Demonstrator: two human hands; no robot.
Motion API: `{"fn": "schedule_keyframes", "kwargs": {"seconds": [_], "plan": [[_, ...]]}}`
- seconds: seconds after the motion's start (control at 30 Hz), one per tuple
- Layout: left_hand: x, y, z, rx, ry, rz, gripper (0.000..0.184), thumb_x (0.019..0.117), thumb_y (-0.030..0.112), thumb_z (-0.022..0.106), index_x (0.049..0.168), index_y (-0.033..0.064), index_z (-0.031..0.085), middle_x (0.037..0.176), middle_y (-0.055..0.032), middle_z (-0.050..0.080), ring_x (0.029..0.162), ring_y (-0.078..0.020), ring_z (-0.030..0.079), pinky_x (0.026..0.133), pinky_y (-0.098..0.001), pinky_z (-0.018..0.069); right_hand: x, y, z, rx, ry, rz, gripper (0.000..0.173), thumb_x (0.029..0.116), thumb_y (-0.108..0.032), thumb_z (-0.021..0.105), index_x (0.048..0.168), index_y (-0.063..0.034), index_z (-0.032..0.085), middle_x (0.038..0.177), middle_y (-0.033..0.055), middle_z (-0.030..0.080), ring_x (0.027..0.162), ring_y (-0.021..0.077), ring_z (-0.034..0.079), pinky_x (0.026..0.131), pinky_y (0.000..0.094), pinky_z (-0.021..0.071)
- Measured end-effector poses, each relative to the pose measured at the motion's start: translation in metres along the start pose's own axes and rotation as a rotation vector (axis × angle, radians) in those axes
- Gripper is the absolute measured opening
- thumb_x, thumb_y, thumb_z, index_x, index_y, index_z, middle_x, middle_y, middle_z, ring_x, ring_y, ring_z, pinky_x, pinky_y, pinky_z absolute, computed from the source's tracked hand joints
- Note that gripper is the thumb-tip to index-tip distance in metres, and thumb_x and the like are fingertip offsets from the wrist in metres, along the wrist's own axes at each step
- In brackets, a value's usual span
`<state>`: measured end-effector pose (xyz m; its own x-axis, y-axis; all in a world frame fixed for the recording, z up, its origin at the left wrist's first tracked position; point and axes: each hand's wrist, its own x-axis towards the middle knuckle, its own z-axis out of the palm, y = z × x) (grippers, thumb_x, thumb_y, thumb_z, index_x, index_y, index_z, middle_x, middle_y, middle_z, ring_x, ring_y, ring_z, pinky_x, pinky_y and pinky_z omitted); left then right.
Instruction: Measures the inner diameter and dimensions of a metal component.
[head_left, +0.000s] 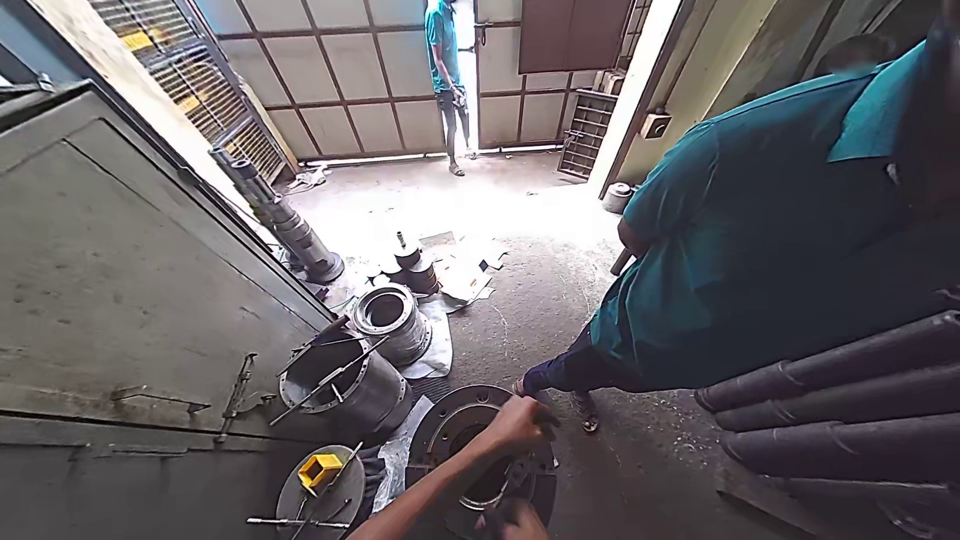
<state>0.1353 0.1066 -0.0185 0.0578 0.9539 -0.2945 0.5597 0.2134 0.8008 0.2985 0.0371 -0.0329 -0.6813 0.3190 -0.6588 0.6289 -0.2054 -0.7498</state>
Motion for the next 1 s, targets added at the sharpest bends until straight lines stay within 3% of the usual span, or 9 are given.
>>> {"fn": "schedule_keyframes", "kwargs": {"seconds": [0.1, 0.2, 0.3, 0.37, 0.47, 0.6, 0.77, 0.87, 1.0], "plan": [[0.002, 0.011, 0.007, 0.161, -0.157, 0.039, 0.035, 0.0977, 0.010, 0.059, 0.131, 0.0167, 0.069, 0.113, -0.0104, 0.075, 0.103, -0.0340, 0.071, 0.090, -0.0626, 0.0526, 0.005, -0.012, 0.019, 0.198, 0.068, 0.031, 0.040, 0.1113, -0.028, 0.044, 0.112, 0.0053, 0.066, 0.083, 0.0100, 0.074, 0.072, 0.0172, 0.072, 0.074, 0.0366, 0.0604], [-0.041, -0.008, 0.003, 0.116, -0.005, 0.002, 0.045, 0.1007, 0.022, 0.056, 0.146, 0.0241, 0.056, 0.121, -0.0065, 0.074, 0.105, -0.0305, 0.072, 0.089, -0.0620, 0.0546, -0.011, -0.009, -0.017, -0.218, 0.092, -0.104, 0.032, 0.1035, -0.022, 0.052, 0.107, 0.0013, 0.074, 0.091, 0.0139, 0.077, 0.086, 0.0268, 0.075, 0.085, 0.0510, 0.0595], [-0.105, -0.032, 0.014, 0.095, 0.244, -0.106, 0.034, 0.1008, 0.035, 0.055, 0.129, 0.0220, 0.068, 0.104, -0.0025, 0.077, 0.093, -0.0236, 0.074, 0.084, -0.0559, 0.0578, -0.013, -0.001, -0.061, -0.458, 0.494, -0.512, 0.021, 0.0976, -0.023, 0.064, 0.100, -0.0101, 0.080, 0.088, 0.0065, 0.078, 0.080, 0.0226, 0.075, 0.076, 0.0502, 0.0619], [-0.142, -0.030, 0.032, 0.127, 0.233, -0.218, 0.033, 0.0999, 0.040, 0.059, 0.120, 0.0197, 0.075, 0.100, -0.0073, 0.078, 0.091, -0.0287, 0.075, 0.082, -0.0599, 0.0576, 0.013, 0.006, -0.098, -0.606, 0.699, -0.746, 0.022, 0.0957, -0.027, 0.064, 0.109, -0.0225, 0.082, 0.113, 0.0001, 0.076, 0.098, 0.0221, 0.073, 0.082, 0.0458, 0.0611], [-0.164, 0.000, 0.070, 0.156, 0.129, -0.358, 0.038, 0.1014, 0.039, 0.059, 0.126, 0.0137, 0.072, 0.102, -0.0158, 0.077, 0.095, -0.0387, 0.074, 0.083, -0.0651, 0.0554, 0.063, 0.003, -0.138, -0.737, 0.552, -0.836, 0.027, 0.0977, -0.027, 0.063, 0.117, -0.0361, 0.079, 0.140, 0.0005, 0.065, 0.120, 0.0302, 0.063, 0.098, 0.0510, 0.0534], [-0.148, 0.020, 0.094, 0.148, 0.093, -0.383, 0.044, 0.1021, 0.044, 0.056, 0.116, 0.0063, 0.072, 0.098, -0.0188, 0.075, 0.095, -0.0401, 0.073, 0.081, -0.0631, 0.0549, 0.087, -0.031, -0.143, -0.860, 0.245, -0.851, 0.028, 0.1007, -0.022, 0.061, 0.119, -0.0373, 0.077, 0.145, 0.0002, 0.062, 0.128, 0.0295, 0.059, 0.103, 0.0505, 0.0508], [-0.166, 0.000, 0.084, 0.290, 0.305, -0.340, 0.029, 0.1016, 0.023, 0.056, 0.122, 0.0128, 0.074, 0.102, -0.0145, 0.076, 0.088, -0.0365, 0.074, 0.073, -0.0597, 0.0583, 0.058, -0.011, -0.151, -0.936, 0.363, -0.839, 0.023, 0.0955, -0.017, 0.060, 0.111, -0.0205, 0.078, 0.126, 0.0006, 0.071, 0.121, 0.0286, 0.063, 0.097, 0.0490, 0.0554], [-0.162, -0.039, 0.069, 0.488, 0.572, -0.149, 0.034, 0.0844, 0.006, 0.068, 0.112, 0.0219, 0.079, 0.091, -0.0063, 0.075, 0.069, -0.0268, 0.073, 0.055, -0.0491, 0.0586, 0.029, 0.020, -0.133, -0.923, 0.595, -0.817, 0.023, 0.0907, -0.016, 0.059, 0.099, -0.0113, 0.080, 0.099, 0.0071, 0.077, 0.099, 0.0338, 0.072, 0.080, 0.0505, 0.0603], [-0.123, -0.078, 0.038, 0.628, 0.765, 0.026, 0.027, 0.0901, 0.010, 0.066, 0.107, 0.0277, 0.080, 0.098, -0.0012, 0.075, 0.070, -0.0213, 0.072, 0.055, -0.0406, 0.0584, -0.016, 0.030, -0.086, -0.878, 0.688, -0.571, 0.029, 0.0989, -0.023, 0.058, 0.094, -0.0017, 0.078, 0.086, 0.0152, 0.075, 0.088, 0.0376, 0.074, 0.078, 0.0528, 0.0595]]}}
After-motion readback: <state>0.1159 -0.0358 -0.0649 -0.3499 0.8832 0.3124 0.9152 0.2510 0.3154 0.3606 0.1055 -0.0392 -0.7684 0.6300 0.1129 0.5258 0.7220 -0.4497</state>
